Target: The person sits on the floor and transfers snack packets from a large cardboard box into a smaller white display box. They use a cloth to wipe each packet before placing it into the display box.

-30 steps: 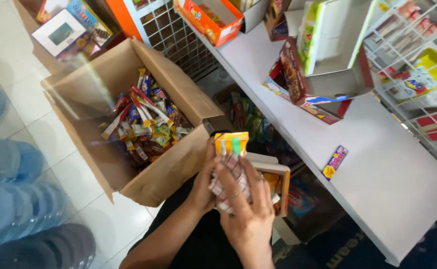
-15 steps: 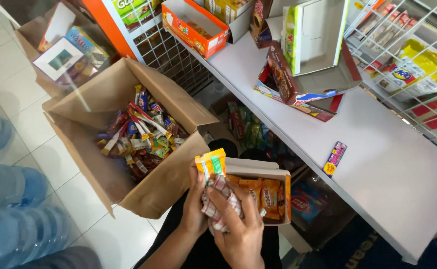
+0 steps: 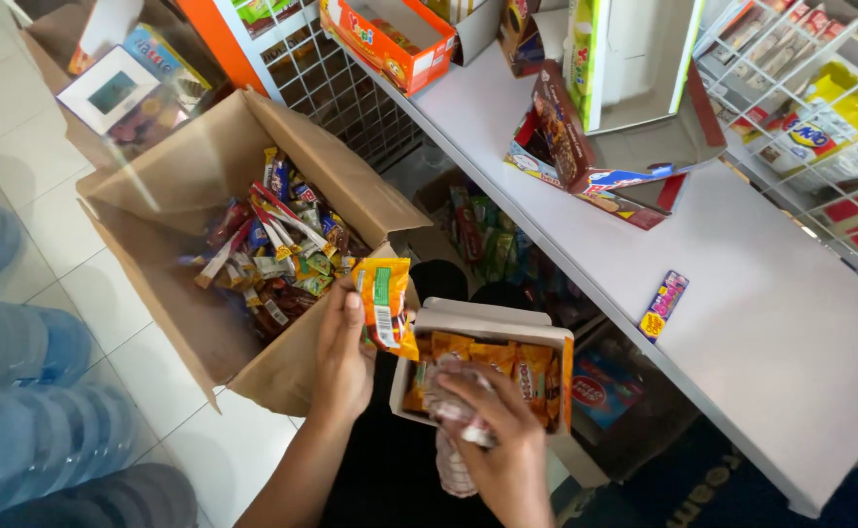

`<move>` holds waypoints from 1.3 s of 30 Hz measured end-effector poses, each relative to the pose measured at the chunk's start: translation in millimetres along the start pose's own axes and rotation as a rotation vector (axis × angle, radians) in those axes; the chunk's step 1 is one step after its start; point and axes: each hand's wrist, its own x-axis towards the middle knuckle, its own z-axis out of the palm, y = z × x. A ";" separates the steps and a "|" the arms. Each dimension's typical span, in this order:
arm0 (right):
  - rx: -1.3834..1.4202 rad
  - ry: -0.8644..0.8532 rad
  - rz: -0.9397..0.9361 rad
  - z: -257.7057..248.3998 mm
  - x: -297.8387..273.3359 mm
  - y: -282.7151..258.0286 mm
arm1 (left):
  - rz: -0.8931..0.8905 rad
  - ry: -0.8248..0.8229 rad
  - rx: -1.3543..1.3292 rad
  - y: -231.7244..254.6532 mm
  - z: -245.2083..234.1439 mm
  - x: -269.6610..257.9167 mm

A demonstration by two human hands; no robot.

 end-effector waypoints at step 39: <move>0.002 0.302 -0.053 11.9 5.3 -22.5 | 0.006 -0.358 0.221 -16.2 31.7 -39.2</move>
